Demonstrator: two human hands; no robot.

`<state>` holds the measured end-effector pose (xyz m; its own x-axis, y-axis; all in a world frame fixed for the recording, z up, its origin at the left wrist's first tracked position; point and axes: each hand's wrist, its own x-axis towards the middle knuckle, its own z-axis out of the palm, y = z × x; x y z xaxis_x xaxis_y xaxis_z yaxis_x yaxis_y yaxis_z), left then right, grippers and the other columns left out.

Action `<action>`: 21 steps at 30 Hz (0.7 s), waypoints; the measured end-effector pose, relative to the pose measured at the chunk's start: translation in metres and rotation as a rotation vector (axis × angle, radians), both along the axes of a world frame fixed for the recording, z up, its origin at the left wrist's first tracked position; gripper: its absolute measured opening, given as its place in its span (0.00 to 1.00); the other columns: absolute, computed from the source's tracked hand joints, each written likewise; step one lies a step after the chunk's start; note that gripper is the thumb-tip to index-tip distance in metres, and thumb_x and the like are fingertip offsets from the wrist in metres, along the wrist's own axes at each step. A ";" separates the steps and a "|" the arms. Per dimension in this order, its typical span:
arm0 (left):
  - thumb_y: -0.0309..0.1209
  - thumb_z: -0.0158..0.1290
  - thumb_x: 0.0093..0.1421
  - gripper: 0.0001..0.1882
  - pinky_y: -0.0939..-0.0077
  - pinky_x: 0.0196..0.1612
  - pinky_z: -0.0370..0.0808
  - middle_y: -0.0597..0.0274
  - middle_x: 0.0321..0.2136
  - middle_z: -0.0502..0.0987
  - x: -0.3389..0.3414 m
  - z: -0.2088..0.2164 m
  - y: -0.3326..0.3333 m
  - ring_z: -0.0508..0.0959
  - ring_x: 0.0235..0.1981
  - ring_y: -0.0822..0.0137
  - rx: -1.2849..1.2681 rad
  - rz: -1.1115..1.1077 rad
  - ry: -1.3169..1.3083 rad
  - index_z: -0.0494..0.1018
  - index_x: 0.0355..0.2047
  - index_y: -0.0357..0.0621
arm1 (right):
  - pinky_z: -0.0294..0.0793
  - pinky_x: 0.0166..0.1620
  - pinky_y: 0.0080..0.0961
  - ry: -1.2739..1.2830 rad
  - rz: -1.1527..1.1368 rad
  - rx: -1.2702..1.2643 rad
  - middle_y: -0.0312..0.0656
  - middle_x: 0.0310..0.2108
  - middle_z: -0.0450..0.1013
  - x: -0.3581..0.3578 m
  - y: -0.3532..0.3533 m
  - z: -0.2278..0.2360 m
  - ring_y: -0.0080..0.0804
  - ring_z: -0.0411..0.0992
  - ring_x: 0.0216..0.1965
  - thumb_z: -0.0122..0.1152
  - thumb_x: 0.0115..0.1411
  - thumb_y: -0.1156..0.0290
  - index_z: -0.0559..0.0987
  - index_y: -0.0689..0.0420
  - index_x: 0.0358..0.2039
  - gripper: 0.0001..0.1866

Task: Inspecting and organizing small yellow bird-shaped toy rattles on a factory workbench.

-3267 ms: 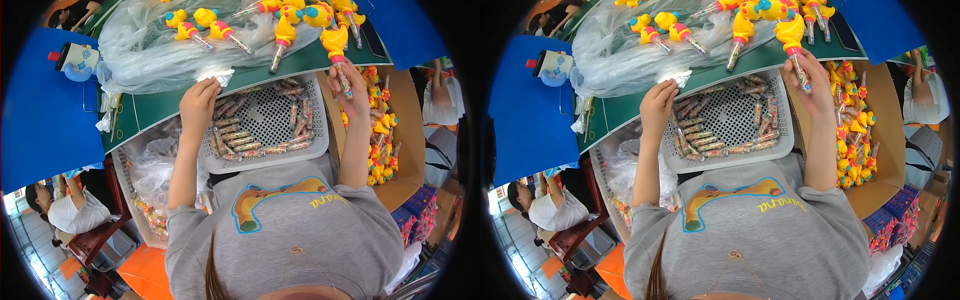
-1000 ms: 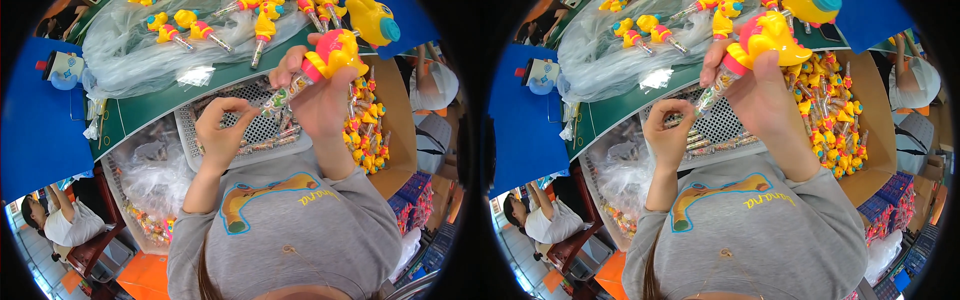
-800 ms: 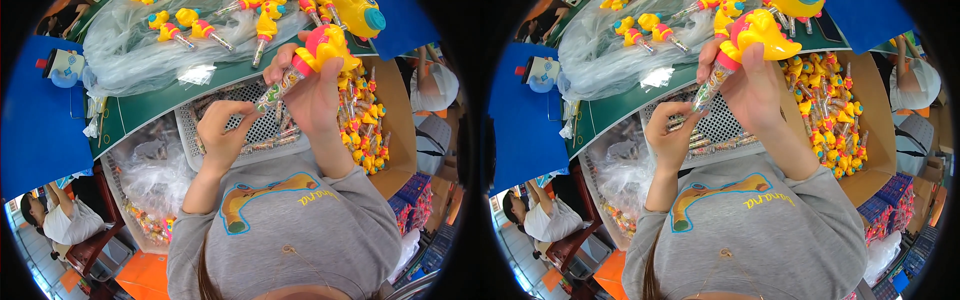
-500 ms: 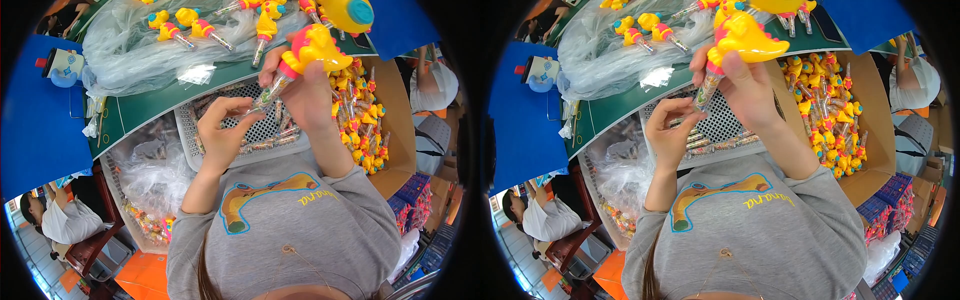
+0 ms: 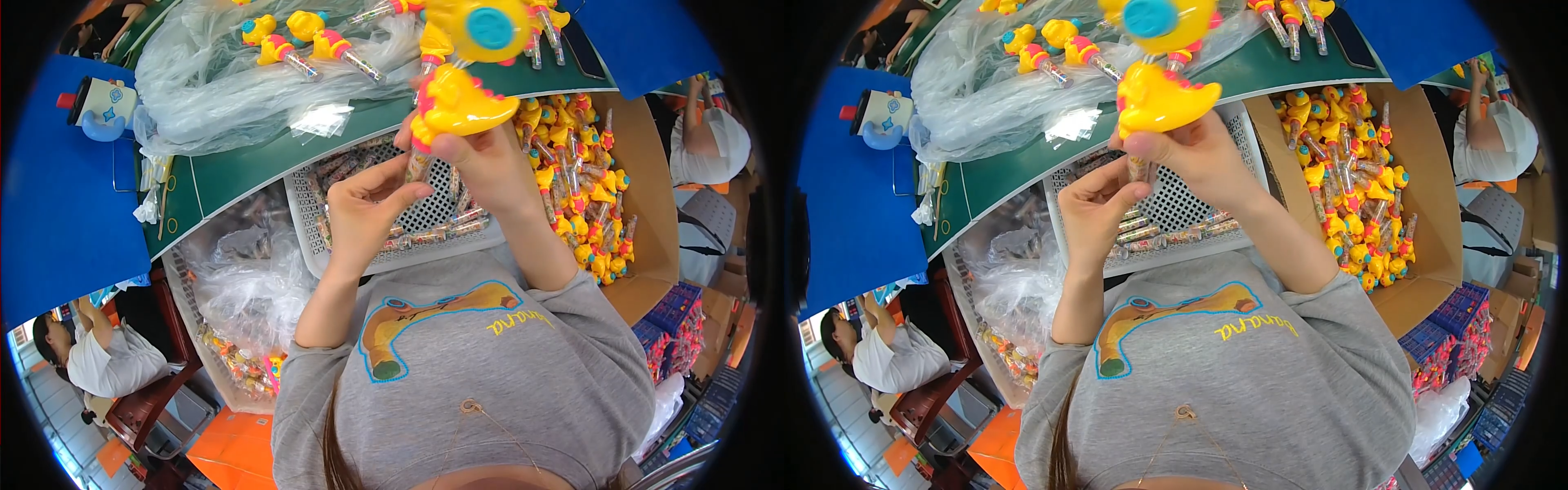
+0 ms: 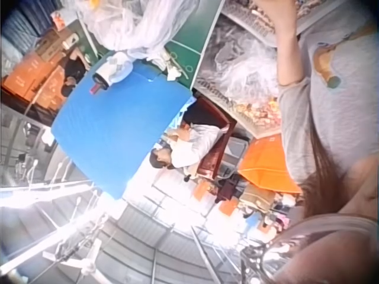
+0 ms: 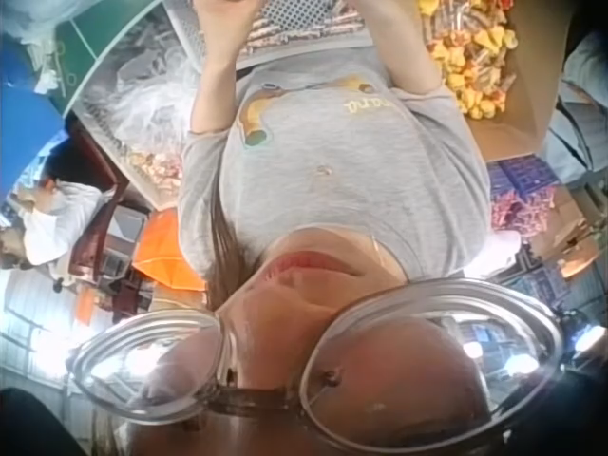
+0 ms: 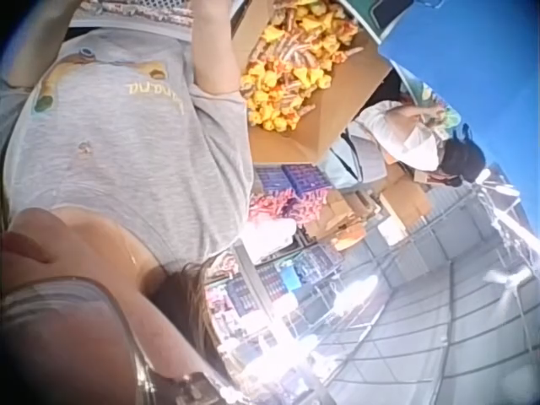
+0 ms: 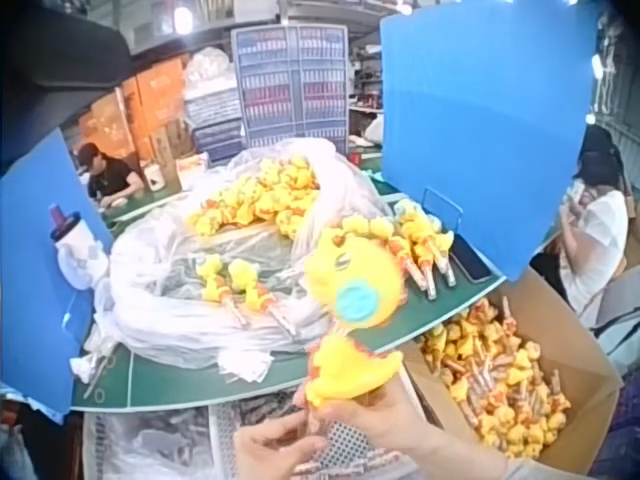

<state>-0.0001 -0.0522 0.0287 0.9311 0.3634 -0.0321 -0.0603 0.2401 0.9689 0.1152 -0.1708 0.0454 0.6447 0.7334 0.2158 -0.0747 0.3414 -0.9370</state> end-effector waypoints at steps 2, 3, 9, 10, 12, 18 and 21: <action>0.21 0.61 0.50 0.20 0.79 0.43 0.75 0.56 0.36 0.79 0.001 0.002 0.003 0.79 0.37 0.70 0.048 -0.012 0.086 0.73 0.45 0.29 | 0.73 0.43 0.23 0.033 0.019 -0.033 0.45 0.42 0.73 -0.004 0.002 -0.004 0.26 0.72 0.40 0.64 0.55 0.56 0.65 0.61 0.55 0.34; 0.21 0.61 0.50 0.21 0.79 0.44 0.76 0.56 0.37 0.79 0.002 0.002 0.005 0.79 0.37 0.71 0.039 -0.022 0.083 0.73 0.46 0.30 | 0.73 0.43 0.22 0.049 0.027 -0.040 0.44 0.43 0.73 -0.007 0.005 -0.008 0.25 0.73 0.40 0.65 0.54 0.56 0.65 0.61 0.55 0.33; 0.26 0.59 0.55 0.19 0.84 0.41 0.72 0.62 0.36 0.78 0.008 -0.004 -0.002 0.76 0.34 0.76 -0.111 0.090 -0.130 0.72 0.47 0.31 | 0.72 0.46 0.23 0.148 -0.076 0.036 0.39 0.43 0.73 -0.006 0.005 -0.020 0.23 0.71 0.42 0.63 0.57 0.63 0.69 0.61 0.52 0.25; 0.26 0.59 0.56 0.19 0.85 0.40 0.72 0.62 0.36 0.78 0.005 -0.004 -0.002 0.76 0.34 0.76 -0.028 0.066 -0.052 0.72 0.48 0.32 | 0.71 0.45 0.22 0.162 -0.107 0.087 0.36 0.41 0.74 -0.005 0.004 -0.021 0.21 0.71 0.41 0.62 0.58 0.66 0.70 0.60 0.50 0.22; 0.28 0.58 0.57 0.19 0.86 0.37 0.71 0.62 0.35 0.78 -0.001 -0.007 0.000 0.75 0.32 0.78 0.138 0.000 0.107 0.73 0.48 0.34 | 0.71 0.45 0.22 0.195 -0.070 0.061 0.35 0.41 0.73 -0.007 0.003 -0.023 0.21 0.71 0.41 0.62 0.58 0.66 0.70 0.60 0.50 0.21; 0.24 0.60 0.53 0.19 0.82 0.35 0.73 0.60 0.36 0.79 0.011 -0.018 -0.012 0.77 0.34 0.73 0.574 0.182 0.153 0.75 0.46 0.37 | 0.71 0.44 0.18 0.508 -0.129 0.024 0.32 0.42 0.70 -0.031 -0.003 -0.048 0.17 0.68 0.42 0.60 0.60 0.67 0.68 0.57 0.51 0.20; 0.23 0.63 0.47 0.26 0.77 0.42 0.72 0.58 0.43 0.75 0.019 -0.014 -0.021 0.75 0.43 0.66 0.932 0.143 0.074 0.73 0.49 0.40 | 0.76 0.39 0.20 0.688 -0.110 -0.032 0.31 0.39 0.70 -0.033 -0.017 -0.059 0.17 0.70 0.40 0.58 0.61 0.64 0.69 0.53 0.49 0.17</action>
